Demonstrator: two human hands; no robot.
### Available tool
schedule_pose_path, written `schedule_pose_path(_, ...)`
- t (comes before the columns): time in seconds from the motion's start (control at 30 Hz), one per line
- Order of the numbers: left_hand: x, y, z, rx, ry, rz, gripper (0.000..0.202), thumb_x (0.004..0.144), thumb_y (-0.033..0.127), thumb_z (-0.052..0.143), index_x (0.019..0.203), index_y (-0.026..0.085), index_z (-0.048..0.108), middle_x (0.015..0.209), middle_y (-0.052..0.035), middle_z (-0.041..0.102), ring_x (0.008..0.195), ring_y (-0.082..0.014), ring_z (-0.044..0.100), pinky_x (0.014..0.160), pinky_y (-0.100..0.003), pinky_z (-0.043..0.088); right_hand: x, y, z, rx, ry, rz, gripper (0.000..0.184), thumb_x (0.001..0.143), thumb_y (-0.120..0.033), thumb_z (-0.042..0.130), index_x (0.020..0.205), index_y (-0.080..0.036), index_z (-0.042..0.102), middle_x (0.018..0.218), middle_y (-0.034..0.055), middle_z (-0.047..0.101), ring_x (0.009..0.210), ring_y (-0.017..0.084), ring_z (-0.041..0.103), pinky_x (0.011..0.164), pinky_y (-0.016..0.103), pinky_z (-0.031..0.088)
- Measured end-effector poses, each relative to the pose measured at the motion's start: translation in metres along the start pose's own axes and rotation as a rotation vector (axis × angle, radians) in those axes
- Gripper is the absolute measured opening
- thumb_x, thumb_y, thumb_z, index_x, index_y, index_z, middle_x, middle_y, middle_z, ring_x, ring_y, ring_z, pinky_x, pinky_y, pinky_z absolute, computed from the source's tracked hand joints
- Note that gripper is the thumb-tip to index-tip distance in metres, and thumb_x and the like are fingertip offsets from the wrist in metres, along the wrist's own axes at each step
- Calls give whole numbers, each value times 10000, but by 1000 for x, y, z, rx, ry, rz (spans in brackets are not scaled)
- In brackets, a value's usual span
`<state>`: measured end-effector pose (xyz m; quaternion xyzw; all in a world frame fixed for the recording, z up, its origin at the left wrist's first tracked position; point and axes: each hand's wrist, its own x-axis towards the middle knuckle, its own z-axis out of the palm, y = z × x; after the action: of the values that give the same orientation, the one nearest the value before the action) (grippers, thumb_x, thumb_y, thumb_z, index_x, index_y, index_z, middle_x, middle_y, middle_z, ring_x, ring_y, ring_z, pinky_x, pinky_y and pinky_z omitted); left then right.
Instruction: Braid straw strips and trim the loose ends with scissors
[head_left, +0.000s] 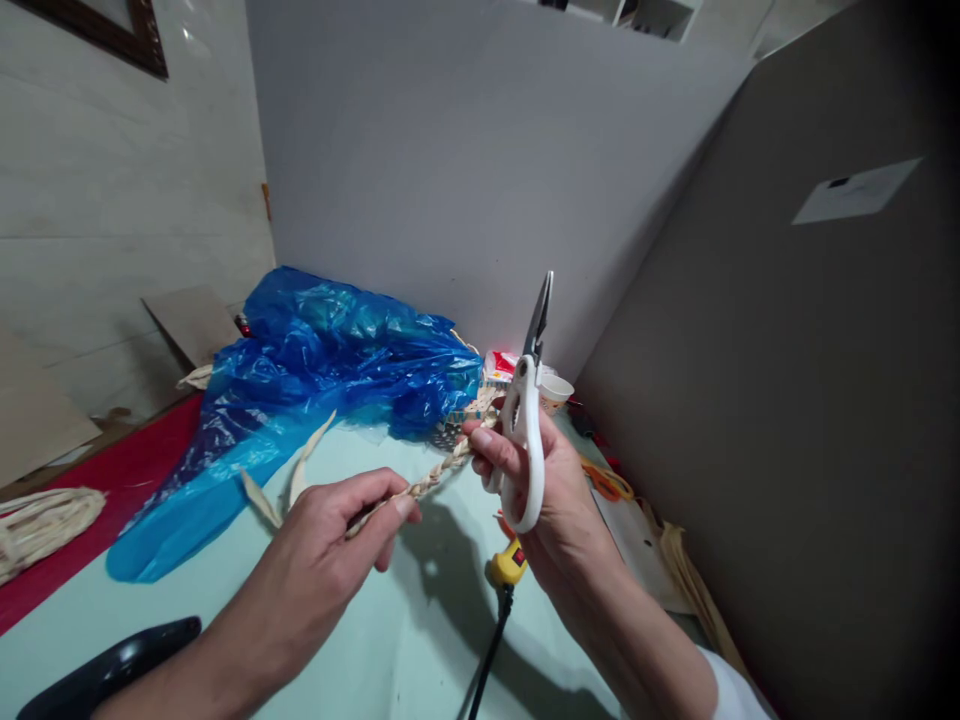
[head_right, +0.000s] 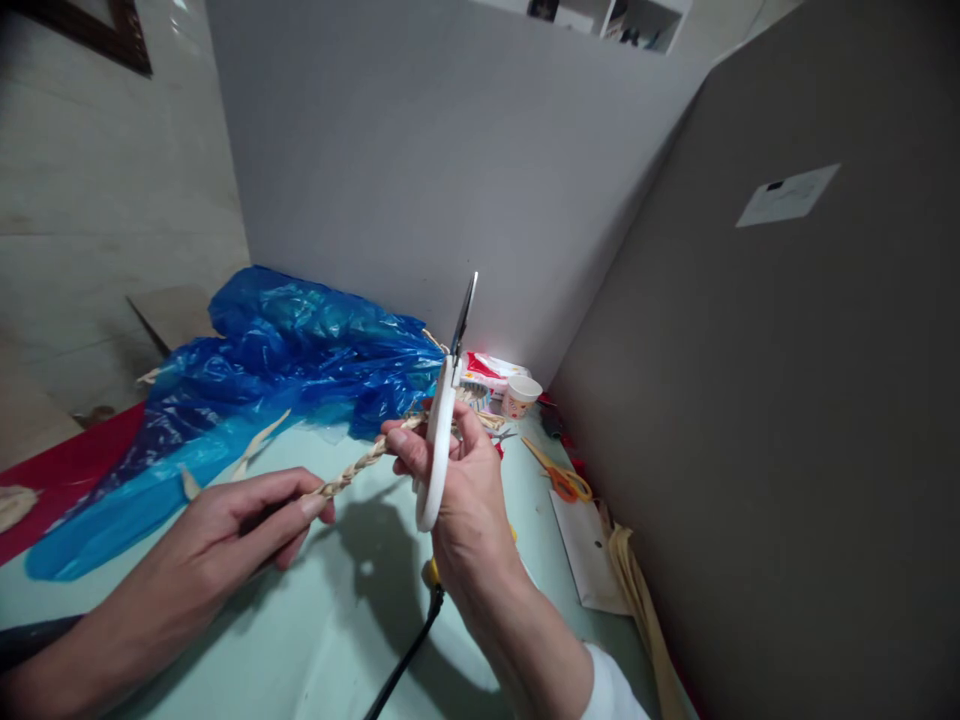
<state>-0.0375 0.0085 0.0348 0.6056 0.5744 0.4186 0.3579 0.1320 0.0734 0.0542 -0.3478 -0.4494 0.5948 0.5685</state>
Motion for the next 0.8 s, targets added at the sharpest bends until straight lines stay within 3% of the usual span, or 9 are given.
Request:
schedule_pose_path(0.13, 4, 2, -1, -76, -27, 17, 316, 893, 528, 593, 787, 241, 673, 669, 21, 600, 627, -157, 512, 561, -249, 355, 3, 6, -2, 7, -36, -29, 496, 638, -280, 917, 994, -204, 580, 761, -10, 734, 597, 93, 581, 567, 213, 467)
schedule_pose_path(0.27, 2, -2, -1, -163, -39, -32, 342, 890, 514, 590, 753, 227, 717, 707, 0, 652, 538, -130, 422, 490, -254, 307, 4, 7, -1, -48, -94, -6, 479, 667, -321, 904, 981, -206, 561, 794, -3, 740, 597, 92, 590, 560, 210, 467)
schedule_pose_path(0.43, 2, -2, -7, -199, 5, -13, 358, 873, 461, 621, 632, 202, 675, 683, -12, 621, 614, -138, 464, 534, -247, 304, 2, 2, -7, -302, -138, -78, 435, 747, -420, 827, 1037, -226, 567, 714, -37, 676, 577, 119, 582, 527, 231, 432)
schedule_pose_path(0.57, 7, -1, -11, -358, 33, -96, 287, 871, 454, 630, 744, 206, 698, 574, 41, 476, 536, -107, 319, 497, -242, 200, -8, 0, -23, -658, -116, -253, 341, 808, -357, 753, 1078, -252, 575, 686, -55, 585, 597, 126, 510, 565, 248, 418)
schedule_pose_path(0.7, 11, 0, -14, -485, 90, -124, 286, 835, 447, 671, 735, 179, 656, 590, 46, 464, 531, -92, 299, 494, -220, 196, -23, 9, -40, -935, -302, -503, 294, 828, -245, 667, 1105, -241, 568, 726, -37, 560, 605, 132, 496, 575, 251, 424)
schedule_pose_path(0.8, 11, 1, -13, -533, 115, -112, 172, 810, 355, 677, 796, 184, 668, 634, 28, 517, 528, -103, 365, 493, -226, 252, -28, 18, -50, -1082, -392, -674, 405, 805, -175, 597, 1202, -220, 533, 836, 18, 627, 649, 157, 550, 589, 270, 446)
